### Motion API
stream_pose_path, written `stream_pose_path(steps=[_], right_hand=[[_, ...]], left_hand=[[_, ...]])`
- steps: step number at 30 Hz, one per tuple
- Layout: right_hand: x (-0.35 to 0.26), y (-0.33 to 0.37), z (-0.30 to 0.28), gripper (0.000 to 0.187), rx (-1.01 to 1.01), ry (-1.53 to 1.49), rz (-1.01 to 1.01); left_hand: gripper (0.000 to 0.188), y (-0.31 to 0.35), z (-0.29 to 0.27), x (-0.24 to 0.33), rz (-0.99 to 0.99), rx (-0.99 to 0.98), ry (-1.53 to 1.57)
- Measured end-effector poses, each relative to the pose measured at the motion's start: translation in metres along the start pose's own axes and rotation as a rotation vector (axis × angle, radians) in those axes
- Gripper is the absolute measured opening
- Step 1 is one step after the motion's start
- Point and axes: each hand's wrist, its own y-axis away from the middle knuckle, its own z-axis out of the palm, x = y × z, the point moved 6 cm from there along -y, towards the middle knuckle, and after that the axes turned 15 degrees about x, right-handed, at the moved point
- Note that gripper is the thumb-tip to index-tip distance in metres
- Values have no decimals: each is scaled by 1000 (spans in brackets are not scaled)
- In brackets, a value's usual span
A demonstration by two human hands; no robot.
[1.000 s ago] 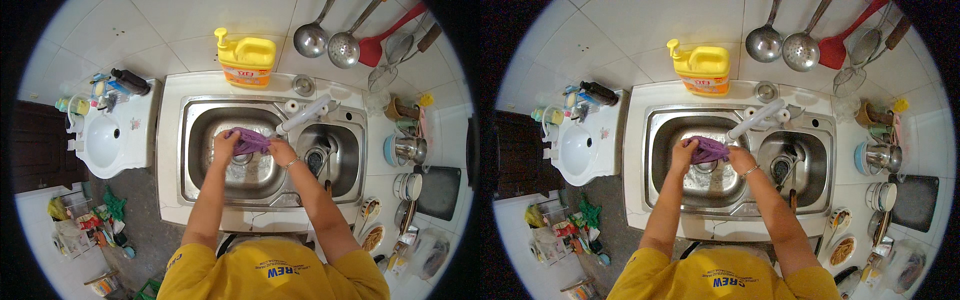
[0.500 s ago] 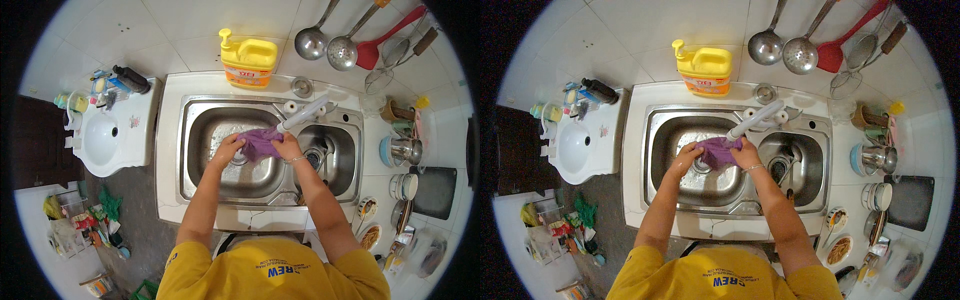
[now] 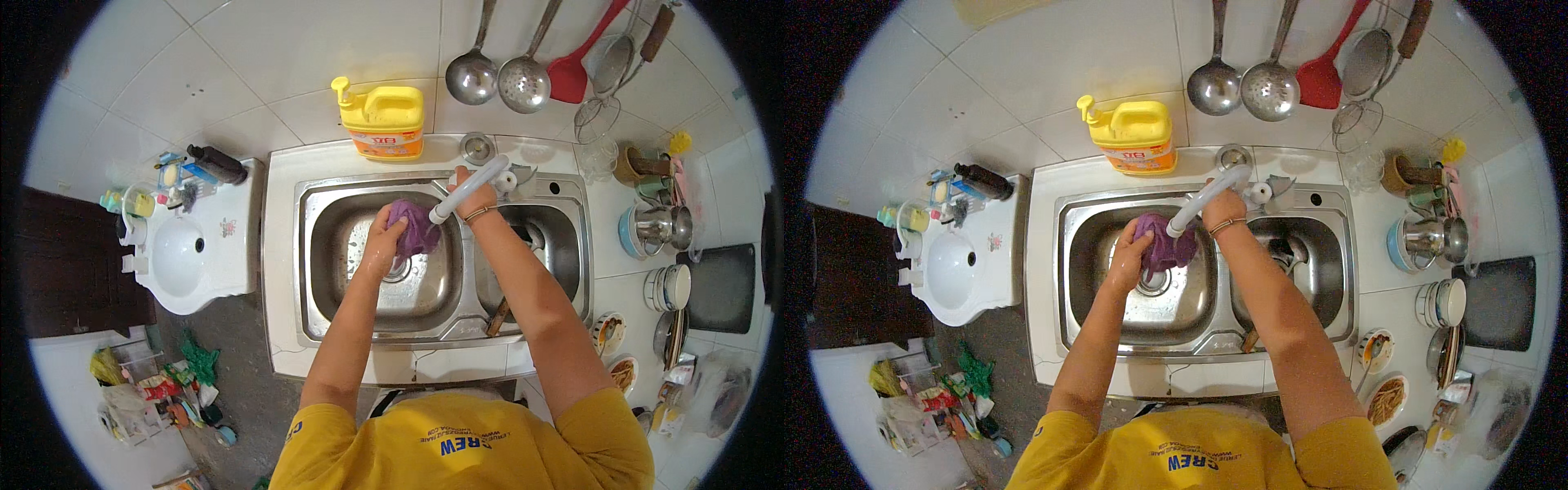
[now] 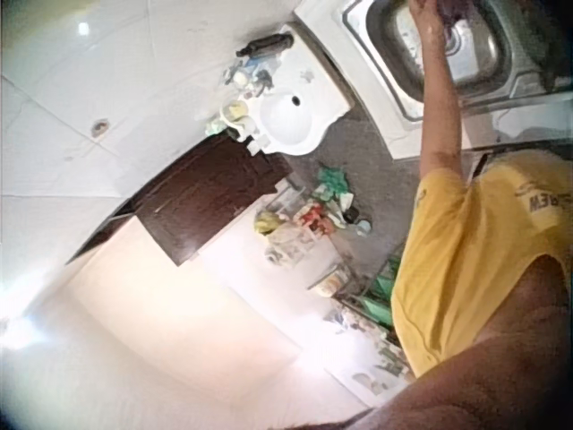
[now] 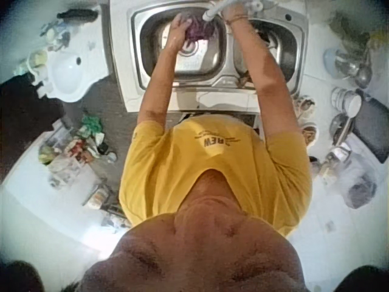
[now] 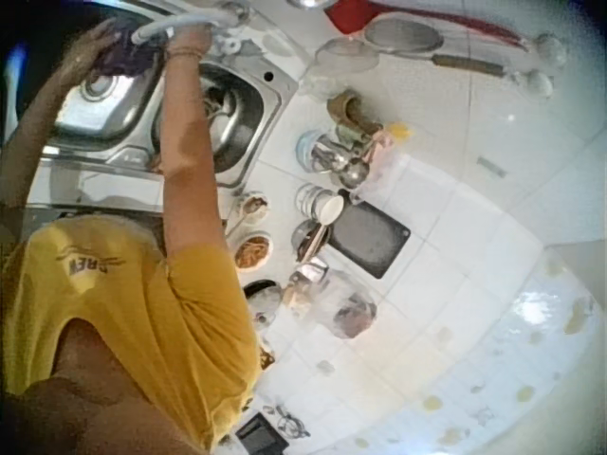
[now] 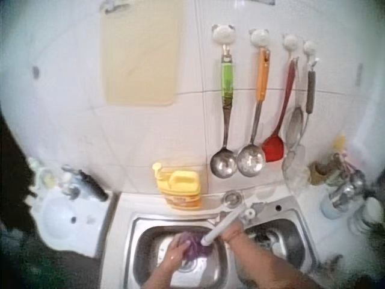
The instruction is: The person wipes a green plastic grate with a purple cloth and then uses the same cloth to scrub the kitchen faucet and sink area under running water.
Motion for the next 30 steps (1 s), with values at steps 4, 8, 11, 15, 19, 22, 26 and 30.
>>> stream_pose_path(steps=[4,8,11,15,19,22,26,30], right_hand=[[7,23,2,52,60,-60,-138],[28,54,4,50,108,-208,-232],[28,60,-14,40,135,-190,-236],[43,48,-47,36,324,-175,-28],[74,23,-35,44,272,58,-109],[76,14,-41,41,300,48,-14],[86,-4,-41,34,51,55,37],[96,-10,-30,31,87,10,-170]], left_hand=[[28,22,15,10,-134,-16,80],[25,5,14,-25,-52,-66,-433],[19,-6,18,-46,260,-49,-527],[21,-10,6,-49,133,62,-84],[20,-5,33,-16,218,22,-446],[22,7,36,-5,68,30,-168],[26,15,33,-2,-63,-39,165],[27,18,40,-6,-105,-107,364]])
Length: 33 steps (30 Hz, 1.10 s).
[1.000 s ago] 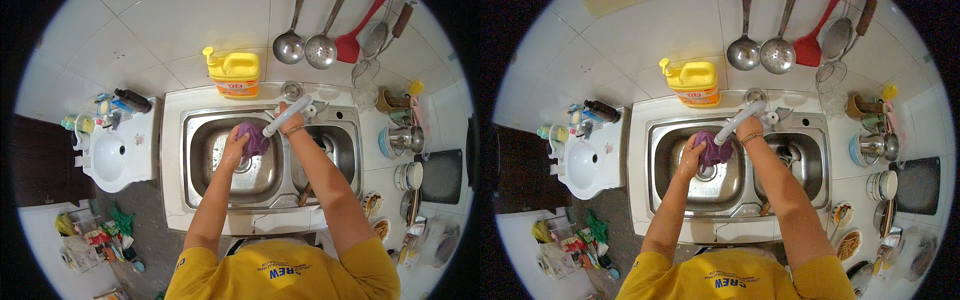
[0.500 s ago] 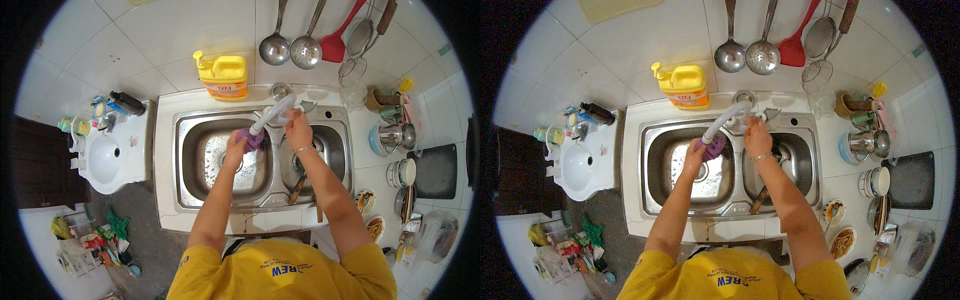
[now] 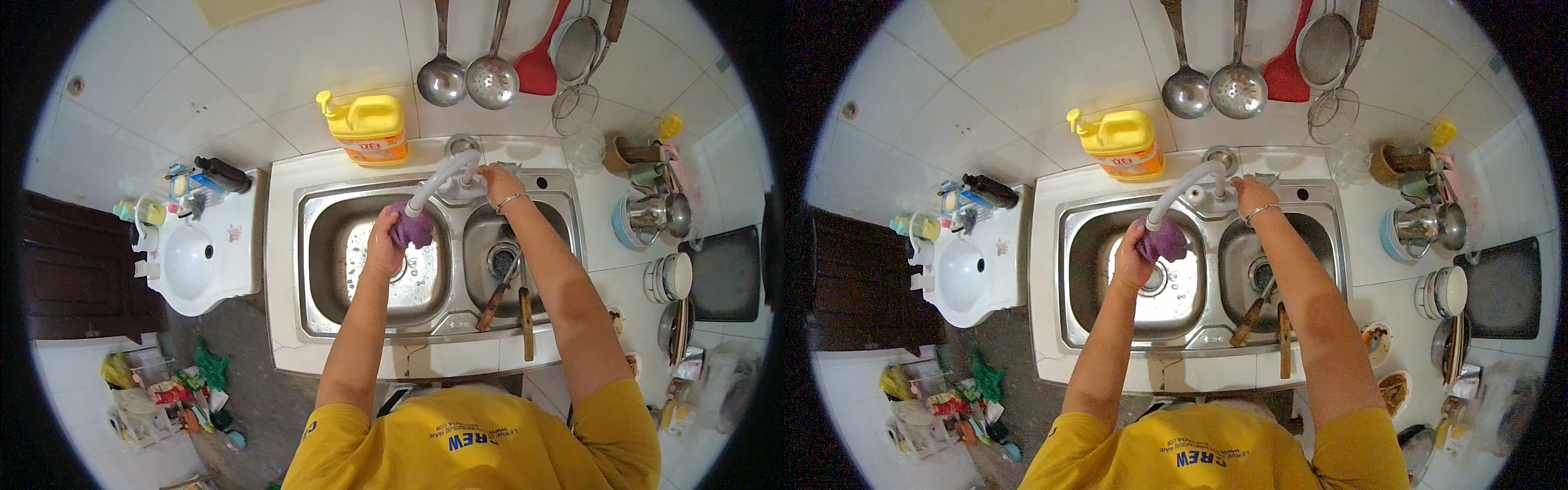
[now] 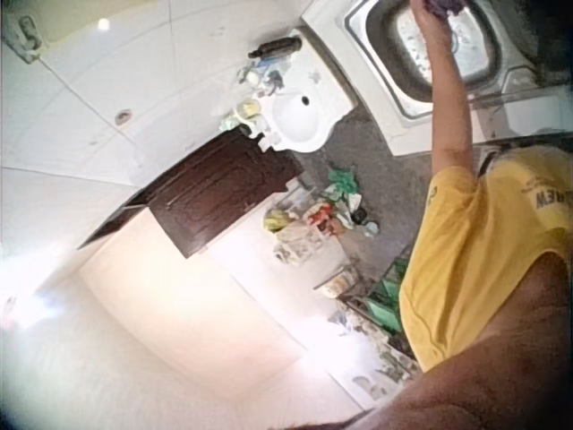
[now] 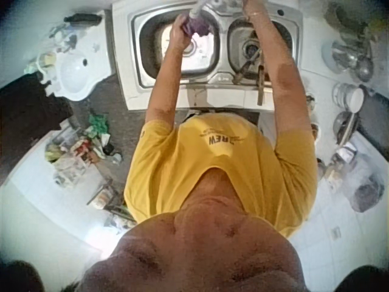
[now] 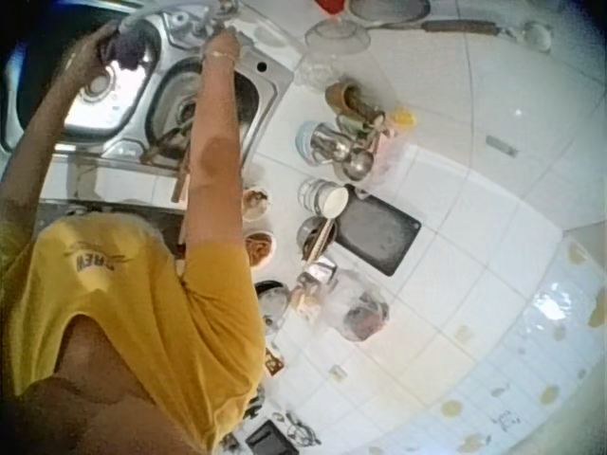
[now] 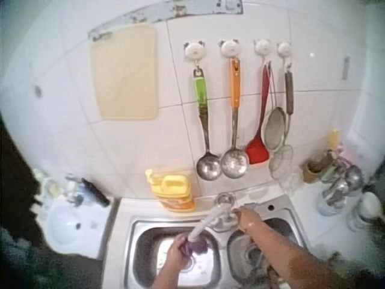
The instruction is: The person wipes a green plastic grate with a purple cloth and then uses the same cloth to scrub the kitchen faucet and sink area under running water.
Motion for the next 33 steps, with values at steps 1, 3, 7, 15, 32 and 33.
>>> stream_pose_path(steps=[1,3,7,15,32,33], right_hand=[[-3,-1,-3,32,19,-39,-14],[-31,20,-23,33,76,-88,81],[-87,86,34,34,76,-405,-83],[-130,110,103,28,-199,-1547,502],[-196,116,52,22,-52,-425,63],[-180,108,60,24,-49,-418,152]], left_hand=[[26,3,3,1,16,20,-47],[26,6,-6,2,53,60,-90],[27,28,17,4,-21,40,205],[39,10,-85,-25,-305,518,-111],[33,-51,-134,-82,-50,323,-55],[31,-32,-105,-70,-6,341,-196]])
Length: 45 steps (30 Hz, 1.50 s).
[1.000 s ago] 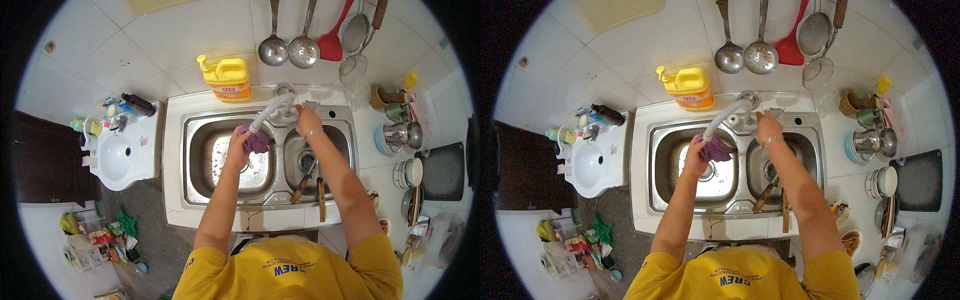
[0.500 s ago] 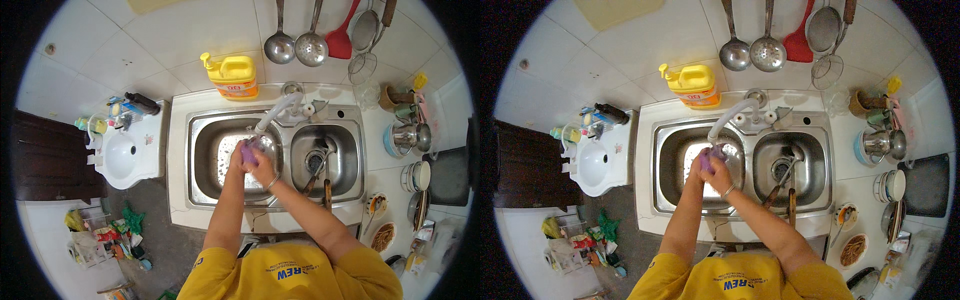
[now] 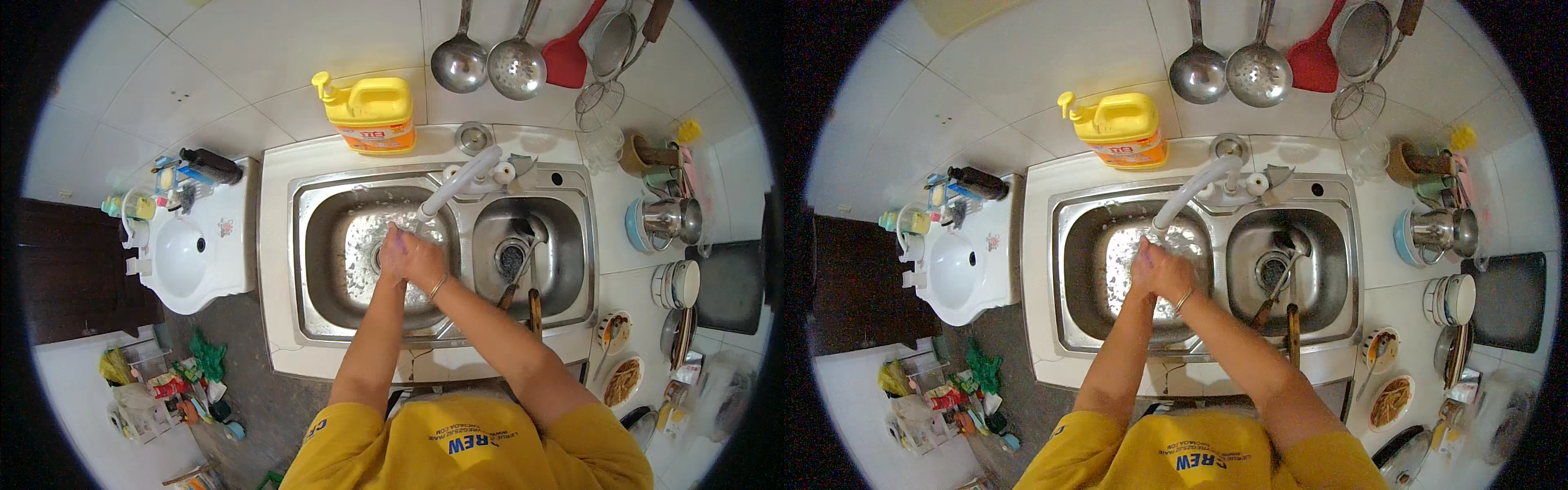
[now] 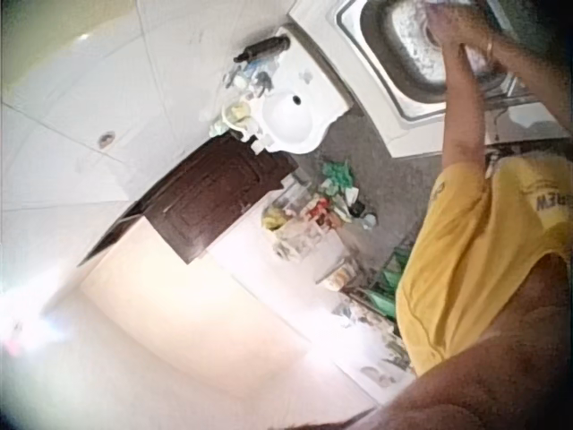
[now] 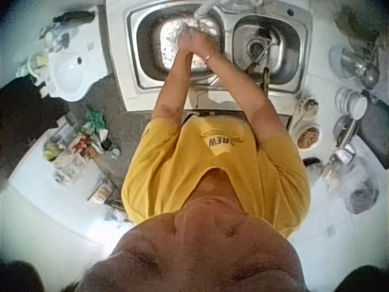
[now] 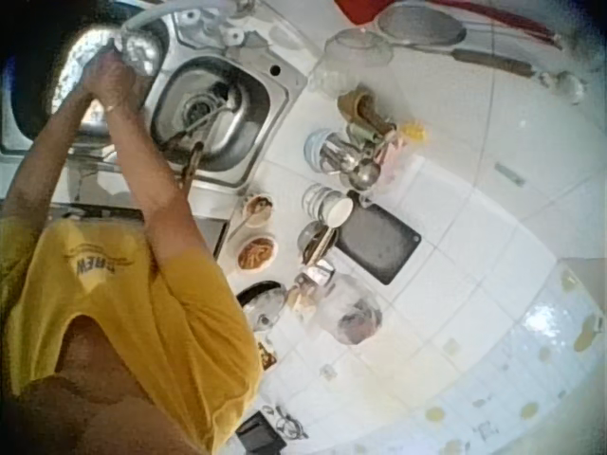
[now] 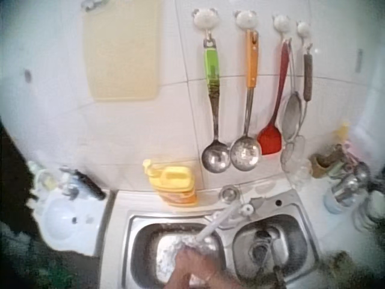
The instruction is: The person wipes a green plastic grate with a purple cloth and then uses the same cloth to scrub the kitchen faucet and sink area under running water.
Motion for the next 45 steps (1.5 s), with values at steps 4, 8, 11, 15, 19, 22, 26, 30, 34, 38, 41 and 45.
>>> stream_pose_path(steps=[4,8,11,15,19,22,26,30,34,38,41,45], right_hand=[[68,-46,23,28,98,-75,257],[92,-42,28,21,108,-329,151],[121,-45,-49,28,478,-246,-20],[75,-89,-141,27,474,268,-226],[117,-122,-125,26,100,407,-25],[108,-130,-125,25,115,430,50],[105,-141,-120,23,181,424,81],[109,-138,-117,22,124,457,69],[116,-136,-117,26,14,519,33],[127,-138,-128,42,-14,491,207],[98,-90,-135,45,198,346,197],[88,-31,-117,76,380,259,196]], left_hand=[[20,26,15,16,-279,79,243],[19,5,4,36,-203,-32,138],[16,-4,3,41,14,-49,-223],[12,23,35,62,128,-133,-315],[11,43,40,86,250,-44,-410],[12,57,34,110,324,31,-380],[13,79,28,141,410,51,-422],[12,101,27,156,427,69,-440],[11,99,21,158,494,26,-673],[10,108,24,164,422,-10,-823],[11,95,2,168,509,-30,-707],[11,114,19,178,516,-142,-743]])
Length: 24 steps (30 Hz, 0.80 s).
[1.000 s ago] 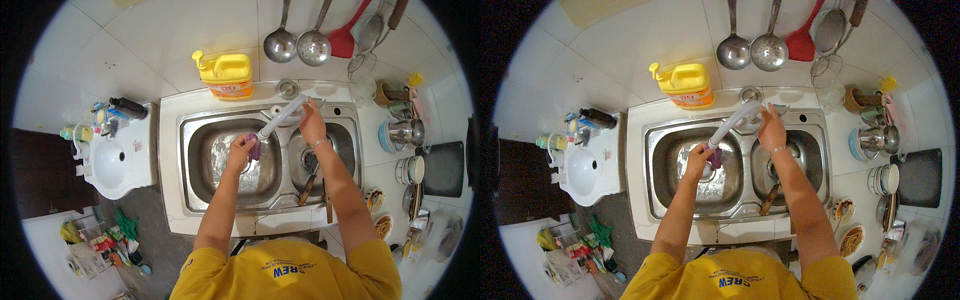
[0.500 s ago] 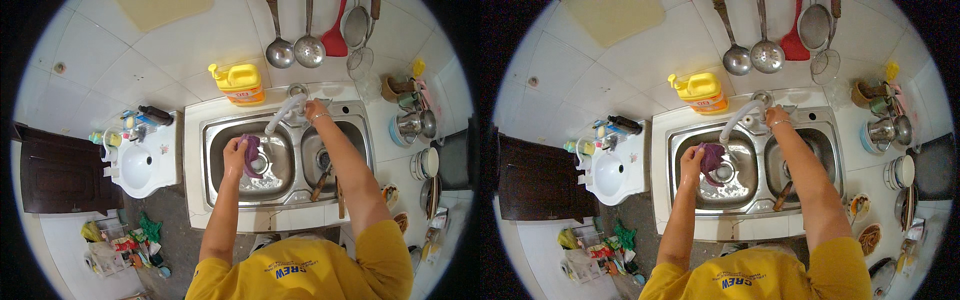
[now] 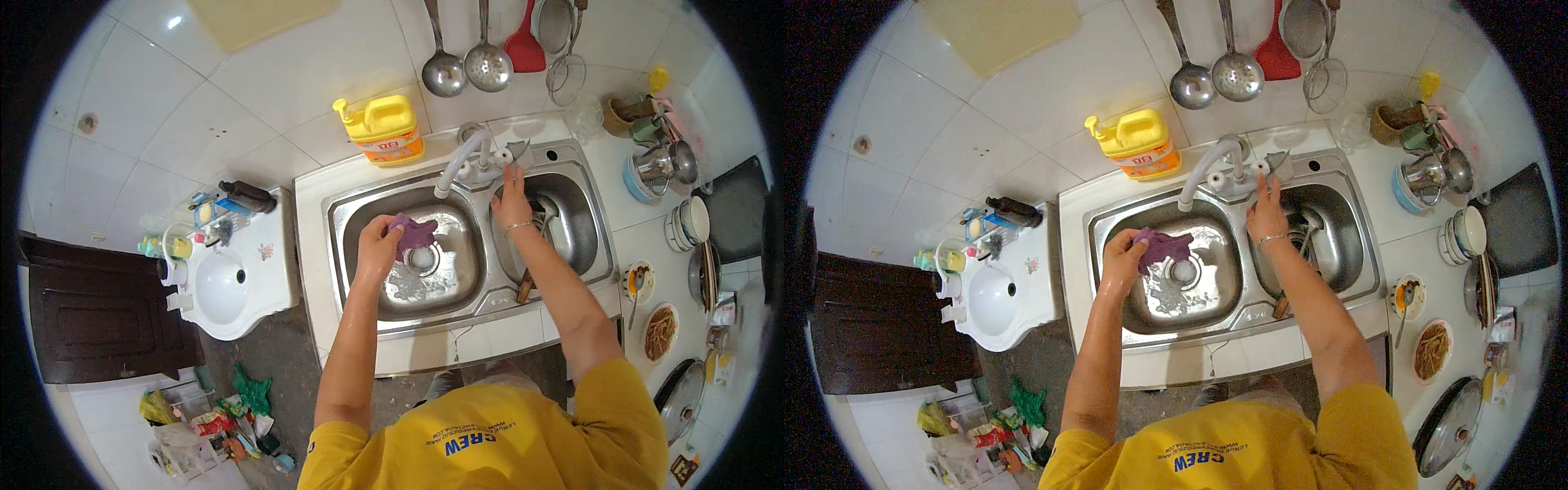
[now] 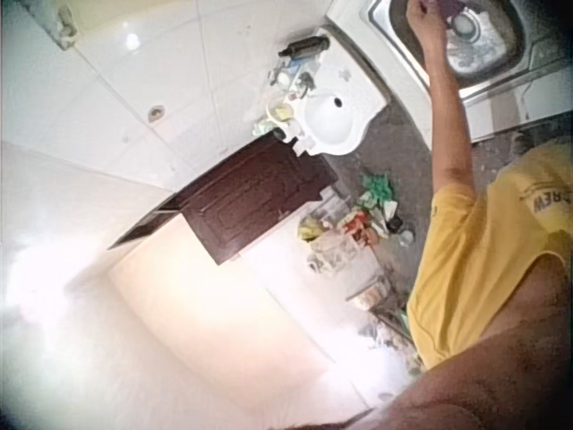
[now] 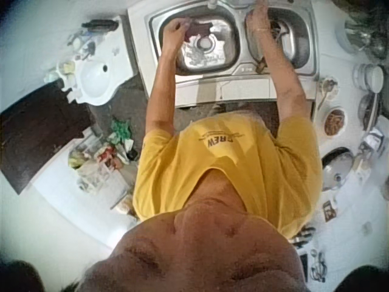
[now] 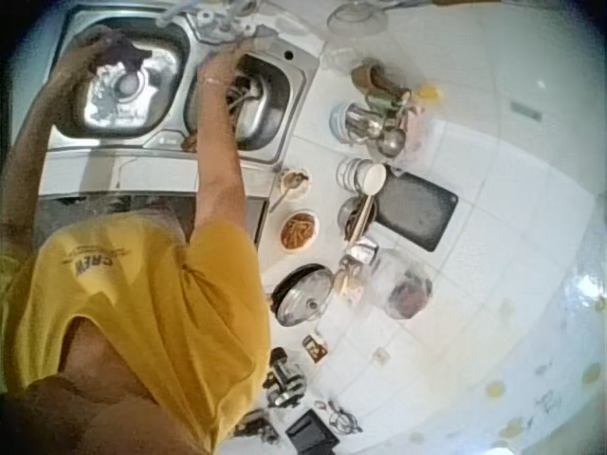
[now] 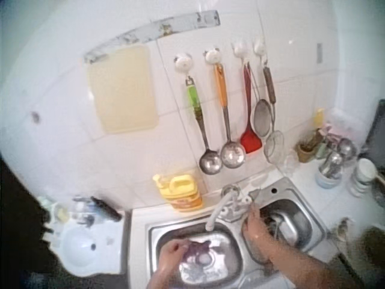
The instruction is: The person wipes a green plastic grate with a purple cloth and then uses the same cloth to scrub the kitchen faucet and sink area under running water.
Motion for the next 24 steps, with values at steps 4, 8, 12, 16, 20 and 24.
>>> stream_pose_path(steps=[4,8,12,16,20,24], right_hand=[[-14,-31,6,61,47,162,-157],[9,-87,23,38,-209,313,-79],[-21,-70,11,31,-68,238,8],[-19,25,62,43,-112,15,25],[-80,123,108,63,-501,-712,-52],[-126,129,92,29,-615,-454,12]], left_hand=[[9,10,-1,28,35,-122,21],[12,20,-10,65,114,-95,-119],[13,13,-28,38,250,-39,-102],[12,24,-32,45,278,-58,-119],[12,25,-28,28,62,-158,-55],[11,14,-65,-6,-69,-35,291]])
